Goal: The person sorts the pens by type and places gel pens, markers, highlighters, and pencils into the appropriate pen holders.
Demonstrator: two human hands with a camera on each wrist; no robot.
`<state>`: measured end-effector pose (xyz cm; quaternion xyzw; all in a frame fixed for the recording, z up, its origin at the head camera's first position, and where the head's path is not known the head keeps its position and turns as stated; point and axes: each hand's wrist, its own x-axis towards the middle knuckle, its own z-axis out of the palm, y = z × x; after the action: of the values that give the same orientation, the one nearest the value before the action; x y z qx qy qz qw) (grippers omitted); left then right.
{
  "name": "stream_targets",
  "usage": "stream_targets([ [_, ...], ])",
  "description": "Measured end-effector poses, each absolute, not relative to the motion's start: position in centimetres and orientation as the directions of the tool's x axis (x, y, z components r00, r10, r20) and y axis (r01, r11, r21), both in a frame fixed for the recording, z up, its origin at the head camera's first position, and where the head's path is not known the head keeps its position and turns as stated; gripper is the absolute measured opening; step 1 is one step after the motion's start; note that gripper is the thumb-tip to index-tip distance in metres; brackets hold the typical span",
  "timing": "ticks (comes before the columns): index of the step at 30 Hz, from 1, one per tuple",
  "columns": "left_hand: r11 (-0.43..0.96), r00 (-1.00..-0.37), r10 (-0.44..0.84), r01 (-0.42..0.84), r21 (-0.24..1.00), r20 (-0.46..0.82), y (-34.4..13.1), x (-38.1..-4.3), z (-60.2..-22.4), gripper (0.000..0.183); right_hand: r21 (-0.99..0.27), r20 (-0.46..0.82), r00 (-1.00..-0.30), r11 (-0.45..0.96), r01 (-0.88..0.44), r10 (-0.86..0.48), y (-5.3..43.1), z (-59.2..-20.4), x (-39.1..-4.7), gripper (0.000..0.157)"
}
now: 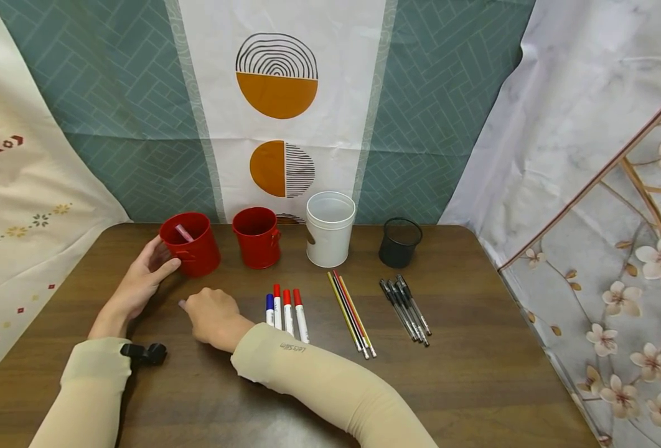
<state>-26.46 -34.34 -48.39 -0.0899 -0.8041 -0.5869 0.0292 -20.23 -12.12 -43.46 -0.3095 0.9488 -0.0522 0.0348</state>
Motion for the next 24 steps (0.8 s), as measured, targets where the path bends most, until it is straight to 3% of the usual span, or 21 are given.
stream_targets([
  [8, 0.309, -0.986, 0.101, 0.161, 0.937, 0.136, -34.4, -26.4, -48.4, 0.083, -0.171, -0.071, -0.794, 0.792, -0.586, -0.603, -11.5, -43.1, -20.6, 0.016],
  [13, 0.303, -0.985, 0.102, 0.167, 0.938, 0.143, -34.5, -26.5, -48.6, 0.083, -0.295, -0.080, -0.780, 0.763, -0.576, -0.620, -10.8, -42.7, -20.9, 0.006],
  [24, 0.309, -0.984, 0.110, 0.167, 0.936, 0.139, -34.5, -26.7, -48.7, 0.082, -0.624, -0.139, -0.769, 0.658, -0.421, -0.623, -9.1, -42.1, -21.9, 0.016],
])
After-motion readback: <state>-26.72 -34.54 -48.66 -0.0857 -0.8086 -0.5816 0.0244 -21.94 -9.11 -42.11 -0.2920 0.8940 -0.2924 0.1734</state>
